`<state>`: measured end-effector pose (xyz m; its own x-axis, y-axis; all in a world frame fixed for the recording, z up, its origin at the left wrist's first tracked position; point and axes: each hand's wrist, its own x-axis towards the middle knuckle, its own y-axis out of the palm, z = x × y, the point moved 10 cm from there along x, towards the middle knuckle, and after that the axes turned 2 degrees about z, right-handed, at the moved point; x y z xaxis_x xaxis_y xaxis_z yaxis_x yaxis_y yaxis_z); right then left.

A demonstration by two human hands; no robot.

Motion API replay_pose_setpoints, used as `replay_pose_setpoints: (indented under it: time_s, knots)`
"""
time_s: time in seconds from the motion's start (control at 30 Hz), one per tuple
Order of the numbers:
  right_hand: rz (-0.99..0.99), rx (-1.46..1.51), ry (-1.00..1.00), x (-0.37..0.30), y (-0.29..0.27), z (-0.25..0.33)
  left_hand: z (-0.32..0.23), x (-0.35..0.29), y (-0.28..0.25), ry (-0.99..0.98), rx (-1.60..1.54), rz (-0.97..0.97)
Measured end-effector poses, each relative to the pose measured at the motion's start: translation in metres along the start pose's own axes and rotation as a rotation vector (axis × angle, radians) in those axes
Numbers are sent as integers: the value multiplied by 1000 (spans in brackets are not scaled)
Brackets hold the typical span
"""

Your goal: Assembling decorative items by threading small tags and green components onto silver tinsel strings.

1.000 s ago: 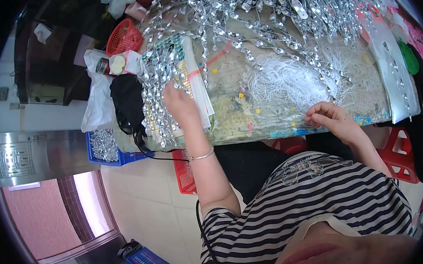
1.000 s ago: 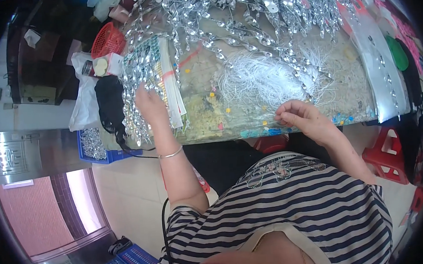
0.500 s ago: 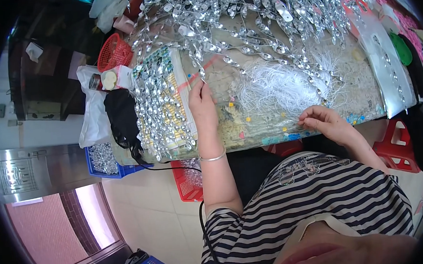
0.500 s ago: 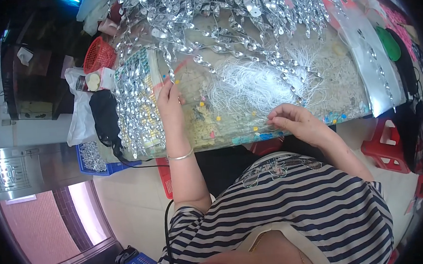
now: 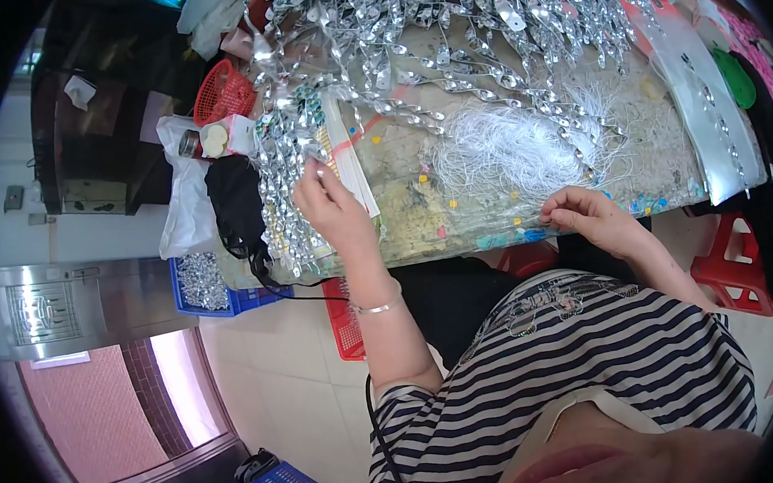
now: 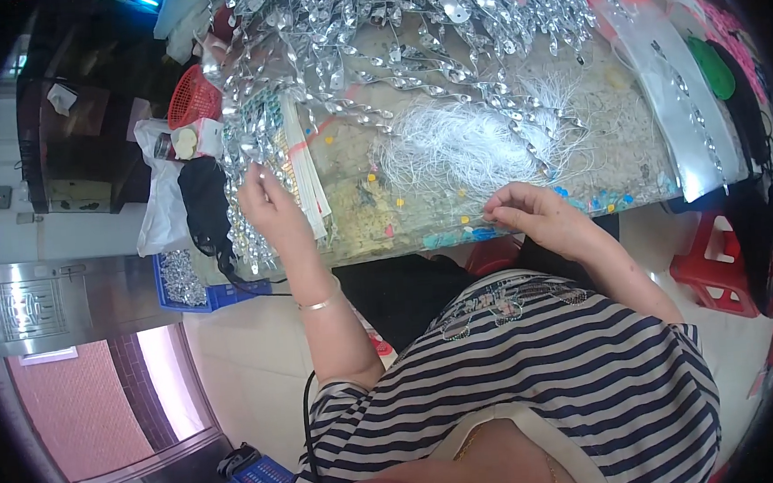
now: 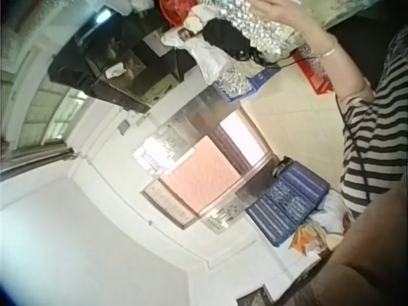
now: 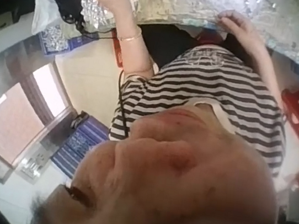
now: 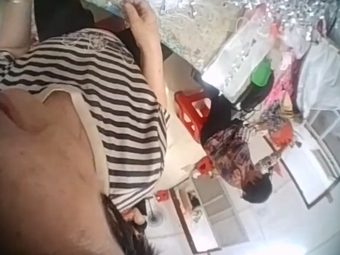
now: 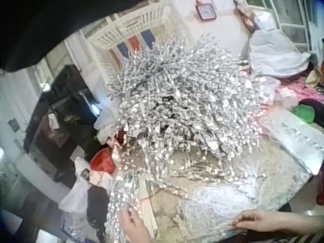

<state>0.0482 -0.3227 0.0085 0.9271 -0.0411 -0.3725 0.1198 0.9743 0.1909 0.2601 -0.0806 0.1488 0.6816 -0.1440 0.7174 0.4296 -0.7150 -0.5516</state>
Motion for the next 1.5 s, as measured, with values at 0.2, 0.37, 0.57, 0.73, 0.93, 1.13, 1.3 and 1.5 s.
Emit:
replay_pose_setpoints:
  time_s: [0.2,0.37,0.57,0.73,0.93,1.13,1.3,1.5]
  knots:
    - [-21,-31,-55,-1,1,14,-48,-109,61,-556,-912,572]
    - [-169,17,-234,2,-22,58,-91,-166,63,-541,-1018,862]
    - [-141,-38,-230,9,-22,64,-103,-208,56,-664,-1096,1141]
    - [62,-66,-108,15,28,30,-88,-215,56,-637,-1052,1259]
    - [178,-215,-184,41,80,23,-118,-131,71,-625,-1036,859]
    - [152,-238,-340,36,88,66,-132,-89,75,-394,-920,807]
    - [108,-378,-517,30,64,64,-112,-94,61,-424,-836,737]
    - [-409,-730,-645,58,-70,96,-55,-166,63,-808,-838,957]
